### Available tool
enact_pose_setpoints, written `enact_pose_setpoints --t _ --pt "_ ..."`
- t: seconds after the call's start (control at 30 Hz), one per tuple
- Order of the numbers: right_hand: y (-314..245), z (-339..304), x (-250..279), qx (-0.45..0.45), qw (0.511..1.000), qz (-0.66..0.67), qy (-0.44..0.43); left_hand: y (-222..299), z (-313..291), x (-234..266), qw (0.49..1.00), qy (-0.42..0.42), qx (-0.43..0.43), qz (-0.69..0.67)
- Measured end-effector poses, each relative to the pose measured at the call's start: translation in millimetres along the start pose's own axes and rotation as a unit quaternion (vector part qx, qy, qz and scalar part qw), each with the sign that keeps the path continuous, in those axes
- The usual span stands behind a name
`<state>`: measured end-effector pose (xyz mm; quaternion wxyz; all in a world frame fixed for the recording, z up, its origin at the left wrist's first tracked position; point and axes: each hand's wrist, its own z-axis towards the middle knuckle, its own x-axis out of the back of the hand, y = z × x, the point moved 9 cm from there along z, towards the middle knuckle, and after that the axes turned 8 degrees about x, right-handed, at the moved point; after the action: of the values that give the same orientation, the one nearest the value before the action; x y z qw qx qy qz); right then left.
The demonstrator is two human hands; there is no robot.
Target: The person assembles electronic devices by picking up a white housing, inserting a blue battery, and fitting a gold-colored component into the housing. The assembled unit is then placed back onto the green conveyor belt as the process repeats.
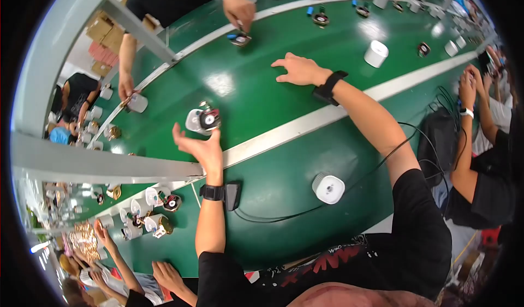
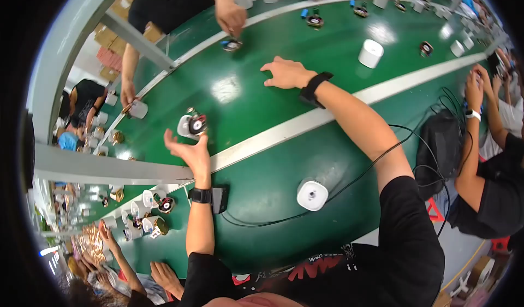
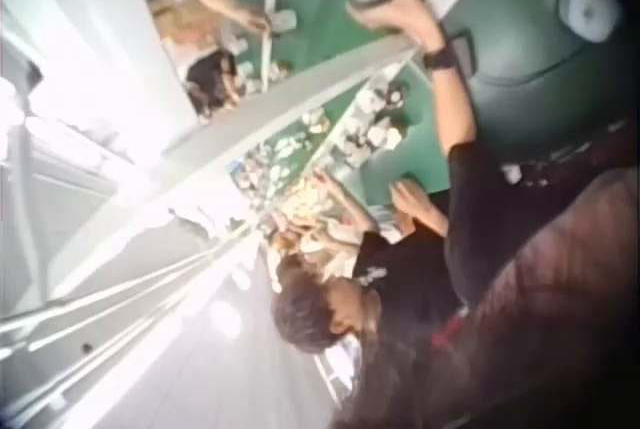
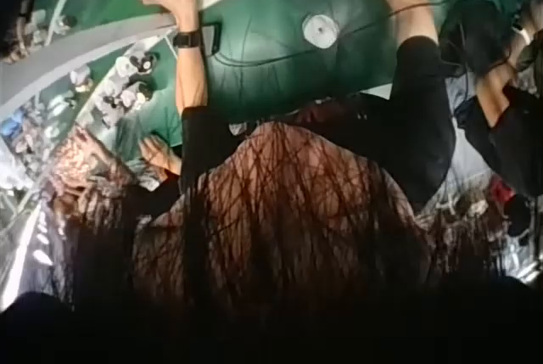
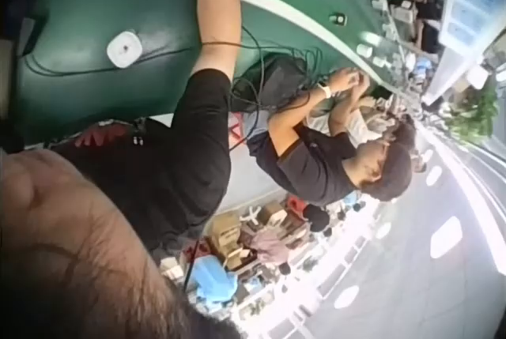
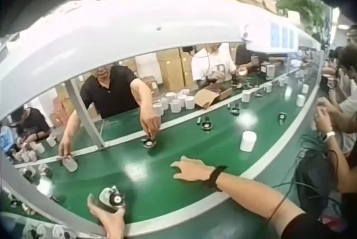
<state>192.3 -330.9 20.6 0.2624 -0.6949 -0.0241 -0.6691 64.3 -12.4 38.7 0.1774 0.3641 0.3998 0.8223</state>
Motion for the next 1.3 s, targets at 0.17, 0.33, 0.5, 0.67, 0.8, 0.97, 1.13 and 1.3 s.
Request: enact_pose_setpoints --t 0.17,0.33,0.5,0.67,0.8,0.97,1.13,1.3 --pt "56.1 -88.5 35.8 -0.036 0.989 0.132 -0.053 35.2 -27.0 11.6 0.993 -0.005 -0.081 -0.089" --pt "106.7 -161.7 62.3 -0.196 0.936 0.287 -0.052 83.9 -72.0 7.9 0.949 -0.110 -0.274 -0.113" --pt "148.2 -194.5 144.0 -0.135 0.913 -0.042 0.383 182.2 -169.1 -21.5 0.758 -0.569 -0.273 -0.165" --pt "148.7 -169.7 100.9 -0.026 0.938 0.000 0.345 174.4 -222.1 -28.4 0.694 -0.626 -0.328 -0.133" --pt "139.7 -166.9 100.3 -0.148 0.951 0.100 0.253 150.5 -220.8 -40.2 0.708 -0.633 -0.288 -0.120" --pt "45.7 -168.3 82.6 -0.068 0.983 0.168 0.038 134.1 -168.5 -51.1 0.816 -0.526 -0.224 -0.091" --pt "-52.6 -169.4 42.3 0.004 0.971 0.199 -0.131 108.6 -147.0 -65.2 0.818 -0.559 -0.086 -0.106" --pt "-52.3 -158.7 22.0 0.001 0.941 0.306 -0.145 113.2 -147.1 -64.8 0.807 -0.569 -0.102 -0.123"
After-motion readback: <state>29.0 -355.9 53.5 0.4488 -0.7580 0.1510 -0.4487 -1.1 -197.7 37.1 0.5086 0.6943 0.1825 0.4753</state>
